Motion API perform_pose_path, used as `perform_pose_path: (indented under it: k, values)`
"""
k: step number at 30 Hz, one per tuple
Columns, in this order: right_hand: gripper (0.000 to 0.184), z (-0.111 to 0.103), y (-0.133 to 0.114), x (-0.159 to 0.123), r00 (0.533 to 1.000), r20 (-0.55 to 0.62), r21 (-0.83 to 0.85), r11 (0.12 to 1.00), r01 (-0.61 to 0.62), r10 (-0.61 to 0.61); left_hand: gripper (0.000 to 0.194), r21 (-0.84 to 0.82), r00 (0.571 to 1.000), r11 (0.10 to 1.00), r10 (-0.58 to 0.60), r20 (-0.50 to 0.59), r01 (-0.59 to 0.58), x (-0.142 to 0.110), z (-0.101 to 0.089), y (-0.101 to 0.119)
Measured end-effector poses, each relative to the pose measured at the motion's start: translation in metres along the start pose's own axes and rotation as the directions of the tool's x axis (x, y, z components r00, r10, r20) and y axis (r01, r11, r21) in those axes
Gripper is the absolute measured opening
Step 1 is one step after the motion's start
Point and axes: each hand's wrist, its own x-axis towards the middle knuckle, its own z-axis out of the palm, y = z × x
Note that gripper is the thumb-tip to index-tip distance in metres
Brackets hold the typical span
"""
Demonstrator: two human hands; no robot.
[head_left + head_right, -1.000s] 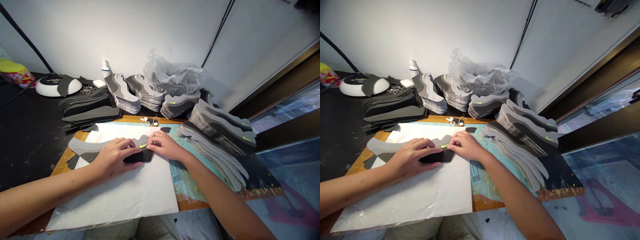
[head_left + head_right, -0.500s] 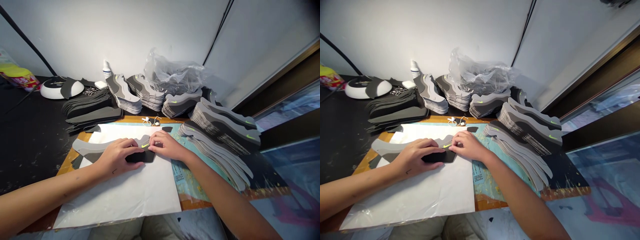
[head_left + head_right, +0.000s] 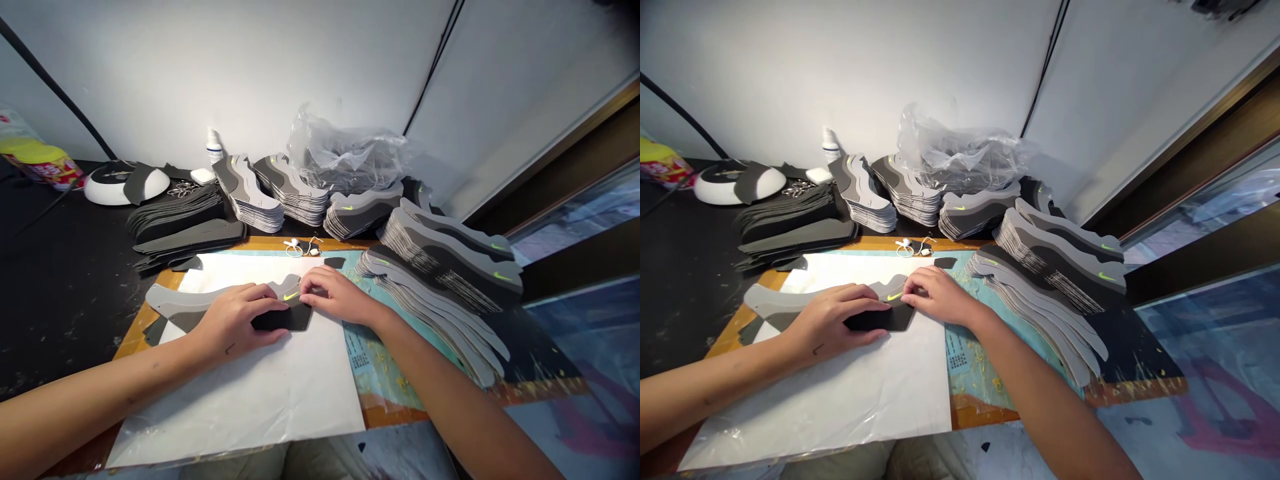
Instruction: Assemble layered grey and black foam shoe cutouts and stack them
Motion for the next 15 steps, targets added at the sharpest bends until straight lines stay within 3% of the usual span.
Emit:
perform_pose_path:
  k: [4,15]
  values:
    - [0.006,-0.0062,0.0053,-0.0033,0.999,-0.045,0.034,0.999,0.004,-0.003,0.023,0.005,1.0,1.0,-0.002,-0.005,0.002,-0.002,0.0017,-0.0006]
    - [0.009,-0.0068,0.0074,-0.0032,0.999,-0.025,0.024,0.999,-0.031,0.032,0.025,0.035,1.0,0.999,0.006,-0.017,-0.005,-0.0005,-0.0007,0.0031]
